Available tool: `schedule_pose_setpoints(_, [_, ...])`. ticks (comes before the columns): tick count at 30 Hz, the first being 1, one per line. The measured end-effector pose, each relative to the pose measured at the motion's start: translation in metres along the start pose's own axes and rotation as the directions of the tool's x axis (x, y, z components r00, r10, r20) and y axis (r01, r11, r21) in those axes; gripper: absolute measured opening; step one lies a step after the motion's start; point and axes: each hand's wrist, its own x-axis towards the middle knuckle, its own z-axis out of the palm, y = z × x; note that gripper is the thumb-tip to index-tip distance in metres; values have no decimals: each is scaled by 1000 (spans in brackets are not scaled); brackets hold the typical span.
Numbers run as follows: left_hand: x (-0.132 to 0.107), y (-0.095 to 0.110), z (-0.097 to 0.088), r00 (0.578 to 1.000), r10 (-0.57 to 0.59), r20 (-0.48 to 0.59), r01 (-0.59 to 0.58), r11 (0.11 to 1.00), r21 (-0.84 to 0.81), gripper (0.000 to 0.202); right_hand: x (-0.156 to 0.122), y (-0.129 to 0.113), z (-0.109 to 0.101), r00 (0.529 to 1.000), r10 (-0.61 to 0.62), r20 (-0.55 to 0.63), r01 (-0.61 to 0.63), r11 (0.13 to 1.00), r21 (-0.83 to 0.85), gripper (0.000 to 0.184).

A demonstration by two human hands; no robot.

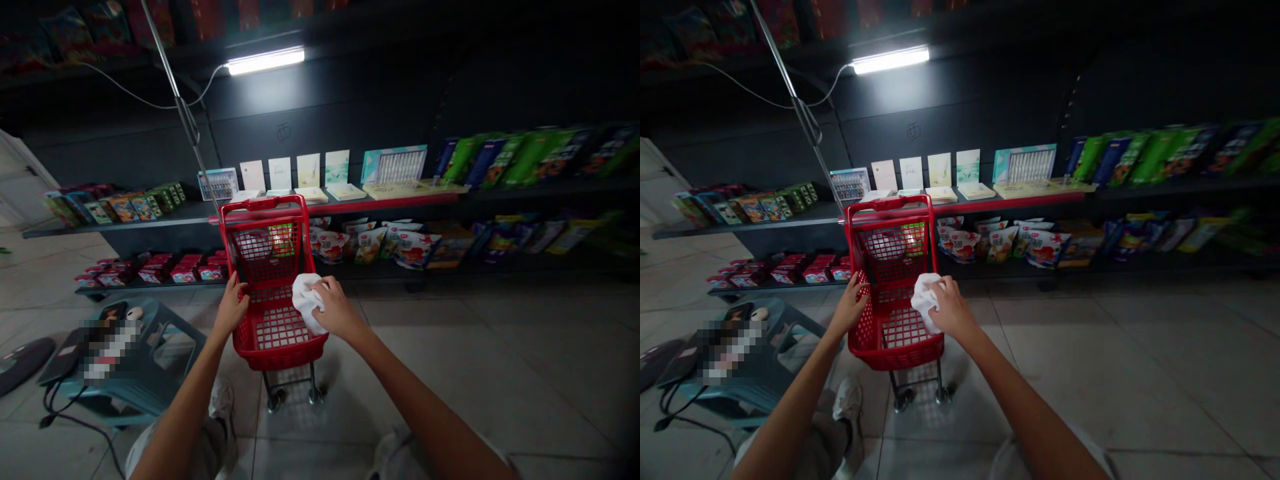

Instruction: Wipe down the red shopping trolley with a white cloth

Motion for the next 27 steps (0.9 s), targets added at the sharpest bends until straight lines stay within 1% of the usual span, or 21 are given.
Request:
schedule_pose_setpoints(2, [1, 4, 0, 1000, -23, 9, 22, 999, 46, 34, -9, -5, 3, 1000, 27, -8, -28, 1000, -15, 61])
schedule_pose_setpoints(4, [1, 9, 1, 999, -53, 9, 52, 995, 81, 39, -17, -6, 8, 999, 44, -18, -44, 999, 22, 69])
schedule_pose_setpoints(7, [2, 13, 2, 997, -72, -3, 72, 990, 119, 49, -25, -4, 13, 999, 36, -19, -34, 994, 104, 72])
schedule_pose_setpoints(11, [10, 4, 3, 998, -53, -22, 55, 993, 102, 65, -34, -7, 9, 999, 33, -15, -31, 991, 129, 67])
schedule_pose_setpoints(14, [24, -6, -1, 989, -142, -31, 143, 989, 32, 75, -46, -17, 0, 1000, 19, 7, -20, 994, 110, 65])
schedule_pose_setpoints(16, [33, -9, -6, 977, -214, 10, 214, 977, 0, 78, -55, -25, -9, 999, 2, 32, -5, 997, 73, 58])
schedule_pose_setpoints(19, [40, -7, -15, 953, -276, 128, 284, 958, -44, 72, -62, -35, -26, 994, -46, 99, 46, 999, 0, 44])
schedule_pose_setpoints(21, [38, -4, -21, 943, -285, 170, 301, 951, -76, 66, -55, -40, -35, 991, -78, 110, 77, 997, 6, 41])
schedule_pose_setpoints(23, [34, 1, -25, 942, -287, 172, 306, 947, -96, 62, -35, -42, -38, 995, -87, 47, 83, 994, 72, 37])
schedule_pose_setpoints(25, [28, 6, -26, 938, -300, 171, 321, 941, -106, 61, -3, -43, -30, 997, -53, -53, 62, 984, 170, 31])
schedule_pose_setpoints(27, [23, 11, -27, 933, -317, 172, 338, 935, -107, 60, 39, -44, -7, 992, 38, -120, -2, 958, 288, 29])
